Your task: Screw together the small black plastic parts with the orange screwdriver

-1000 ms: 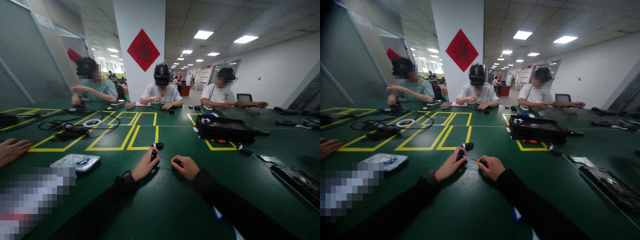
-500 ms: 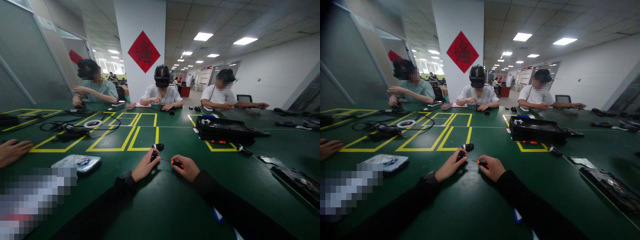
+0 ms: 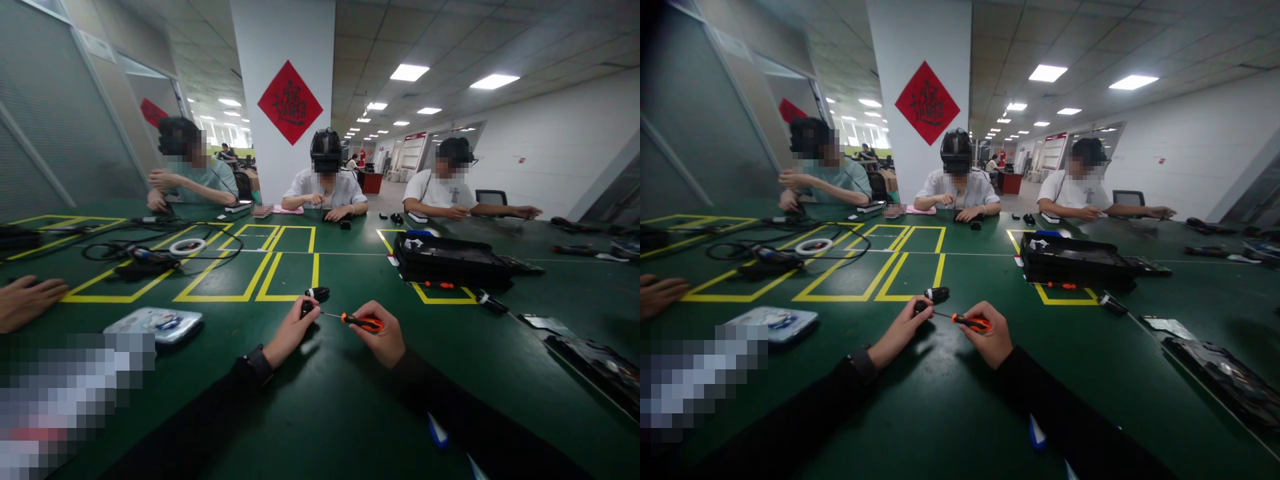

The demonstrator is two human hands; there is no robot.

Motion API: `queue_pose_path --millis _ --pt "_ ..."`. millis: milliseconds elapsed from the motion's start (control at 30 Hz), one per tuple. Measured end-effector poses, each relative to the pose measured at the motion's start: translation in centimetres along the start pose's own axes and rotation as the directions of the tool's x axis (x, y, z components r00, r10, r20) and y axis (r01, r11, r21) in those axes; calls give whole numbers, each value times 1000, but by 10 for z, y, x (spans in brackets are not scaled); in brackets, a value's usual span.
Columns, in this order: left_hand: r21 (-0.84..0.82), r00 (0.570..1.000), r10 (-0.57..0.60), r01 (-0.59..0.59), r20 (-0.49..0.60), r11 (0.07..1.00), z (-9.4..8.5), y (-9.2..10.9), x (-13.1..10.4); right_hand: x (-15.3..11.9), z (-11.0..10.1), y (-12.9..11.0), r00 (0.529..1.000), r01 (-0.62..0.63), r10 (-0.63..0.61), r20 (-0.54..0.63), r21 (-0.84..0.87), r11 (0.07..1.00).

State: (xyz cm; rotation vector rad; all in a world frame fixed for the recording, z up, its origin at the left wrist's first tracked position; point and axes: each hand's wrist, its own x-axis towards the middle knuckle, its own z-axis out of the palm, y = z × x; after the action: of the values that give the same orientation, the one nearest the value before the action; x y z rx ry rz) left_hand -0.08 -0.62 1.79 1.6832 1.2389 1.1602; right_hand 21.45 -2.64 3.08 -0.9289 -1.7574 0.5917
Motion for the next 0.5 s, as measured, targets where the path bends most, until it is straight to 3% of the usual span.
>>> queue_pose_path --millis 167,333,433,500 --pt "-64 992 -62 55 -113 996 10 0 5 0 9 -5 995 -93 98 -17 191 977" --pt "-144 984 -98 77 -148 987 16 3 9 0 15 -1 930 -342 361 64 504 793" --pt "-161 984 -90 66 -152 985 15 3 8 0 14 8 873 -471 466 144 501 726" --pt "-167 985 -88 63 -146 984 14 3 7 1 12 14 859 -496 487 159 498 712"
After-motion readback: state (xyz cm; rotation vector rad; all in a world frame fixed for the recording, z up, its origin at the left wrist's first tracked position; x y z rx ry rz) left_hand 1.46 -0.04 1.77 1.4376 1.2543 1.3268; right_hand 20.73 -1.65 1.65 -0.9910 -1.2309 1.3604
